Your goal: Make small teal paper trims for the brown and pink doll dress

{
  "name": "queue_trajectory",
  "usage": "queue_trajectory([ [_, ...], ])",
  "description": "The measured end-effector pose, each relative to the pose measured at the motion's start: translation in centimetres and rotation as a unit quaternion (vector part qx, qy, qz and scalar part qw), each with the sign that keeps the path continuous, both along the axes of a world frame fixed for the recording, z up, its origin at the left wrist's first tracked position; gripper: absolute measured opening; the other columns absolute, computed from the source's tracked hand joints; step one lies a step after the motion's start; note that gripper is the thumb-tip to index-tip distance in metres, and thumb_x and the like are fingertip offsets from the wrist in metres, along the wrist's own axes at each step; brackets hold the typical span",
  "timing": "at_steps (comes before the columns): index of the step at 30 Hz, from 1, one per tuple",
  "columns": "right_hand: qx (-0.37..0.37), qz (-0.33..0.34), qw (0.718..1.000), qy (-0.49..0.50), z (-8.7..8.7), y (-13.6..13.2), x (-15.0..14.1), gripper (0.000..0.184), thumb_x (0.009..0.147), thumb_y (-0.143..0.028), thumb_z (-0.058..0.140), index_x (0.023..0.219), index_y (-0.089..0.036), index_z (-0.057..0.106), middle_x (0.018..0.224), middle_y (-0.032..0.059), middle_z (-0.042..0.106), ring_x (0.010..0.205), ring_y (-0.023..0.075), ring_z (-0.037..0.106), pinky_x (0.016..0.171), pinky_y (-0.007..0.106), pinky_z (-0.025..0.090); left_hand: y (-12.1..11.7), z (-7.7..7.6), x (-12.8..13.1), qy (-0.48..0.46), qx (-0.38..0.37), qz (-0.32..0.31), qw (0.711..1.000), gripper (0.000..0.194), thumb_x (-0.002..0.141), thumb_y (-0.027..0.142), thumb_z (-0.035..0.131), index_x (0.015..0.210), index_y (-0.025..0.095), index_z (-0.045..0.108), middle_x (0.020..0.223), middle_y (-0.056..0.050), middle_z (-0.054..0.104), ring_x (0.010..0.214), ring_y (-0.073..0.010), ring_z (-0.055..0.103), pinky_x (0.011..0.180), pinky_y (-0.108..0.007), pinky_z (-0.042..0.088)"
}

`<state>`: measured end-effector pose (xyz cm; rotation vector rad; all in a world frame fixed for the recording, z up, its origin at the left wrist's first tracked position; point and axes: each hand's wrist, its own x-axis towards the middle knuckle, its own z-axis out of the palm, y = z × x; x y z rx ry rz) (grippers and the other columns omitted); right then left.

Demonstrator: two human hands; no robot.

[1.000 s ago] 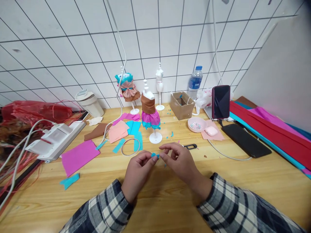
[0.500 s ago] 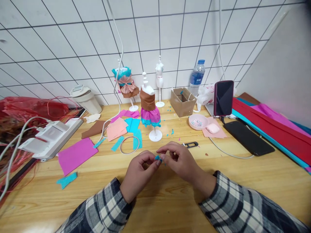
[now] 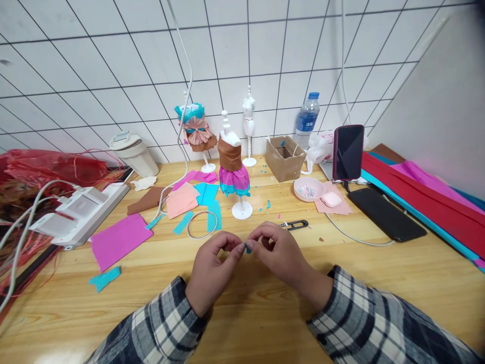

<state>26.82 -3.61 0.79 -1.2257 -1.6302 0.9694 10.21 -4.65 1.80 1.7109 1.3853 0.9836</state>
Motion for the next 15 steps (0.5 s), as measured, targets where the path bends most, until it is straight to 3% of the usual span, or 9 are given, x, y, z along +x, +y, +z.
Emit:
queue_trajectory([
  [3, -0.088, -0.013, 0.993, 0.084, -0.2, 0.0, -0.2, 0.016, 0.078, -0.032, 0.063, 0.074, -0.017, 0.064, 0.066, -0.0007, 0.056, 0.056, 0.0098, 0.048, 0.05, 0.023, 0.038, 0.0, -0.3, 0.0, -0.041, -0.008, 0.02, 0.999, 0.02, 0.079, 0.036, 0.062, 0.074, 0.017, 0.062, 0.07, -0.002, 0.061, 0.069, -0.0161, 0.054, 0.066, -0.028, 0.044],
  [5, -0.17, 0.009, 0.972, 0.164, -0.3, 0.0, -0.3, 0.021, 0.078, -0.038, 0.063, 0.081, -0.017, 0.064, 0.066, -0.0006, 0.056, 0.058, 0.0114, 0.053, 0.046, 0.021, 0.041, 0.2, -0.6, -0.1, -0.064, -0.016, 0.034, 0.997, 0.02, 0.078, 0.037, 0.064, 0.075, 0.017, 0.063, 0.072, -0.002, 0.062, 0.069, -0.0159, 0.055, 0.067, -0.027, 0.044],
  [8, -0.251, 0.051, 0.932, 0.255, -0.3, -0.1, -0.5, 0.033, 0.073, -0.043, 0.068, 0.095, -0.02, 0.064, 0.083, 0.002, 0.062, 0.068, 0.0142, 0.06, 0.044, 0.021, 0.047, 0.4, -0.9, -0.2, -0.088, -0.023, 0.057, 0.994, 0.02, 0.078, 0.038, 0.065, 0.077, 0.017, 0.065, 0.073, -0.002, 0.064, 0.07, -0.0157, 0.057, 0.068, -0.027, 0.045],
  [11, -0.291, 0.045, 0.908, 0.298, -0.3, -0.5, -0.9, 0.035, 0.068, -0.041, 0.074, 0.093, -0.019, 0.064, 0.085, 0.0019, 0.063, 0.068, 0.0131, 0.061, 0.042, 0.018, 0.046, 0.4, -1.1, 0.0, -0.105, -0.021, 0.074, 0.992, 0.02, 0.079, 0.038, 0.065, 0.078, 0.018, 0.065, 0.074, -0.002, 0.066, 0.072, -0.0163, 0.058, 0.07, -0.028, 0.045],
  [15, -0.3, 0.012, 0.893, 0.336, -0.2, -0.6, -0.8, 0.026, 0.071, -0.039, 0.073, 0.083, -0.018, 0.063, 0.083, 0.0008, 0.065, 0.064, 0.009, 0.058, 0.041, 0.014, 0.042, 0.2, -1.4, 0.7, -0.116, -0.007, 0.073, 0.991, 0.021, 0.079, 0.037, 0.065, 0.082, 0.017, 0.065, 0.078, -0.004, 0.065, 0.076, -0.0168, 0.058, 0.073, -0.029, 0.045],
])
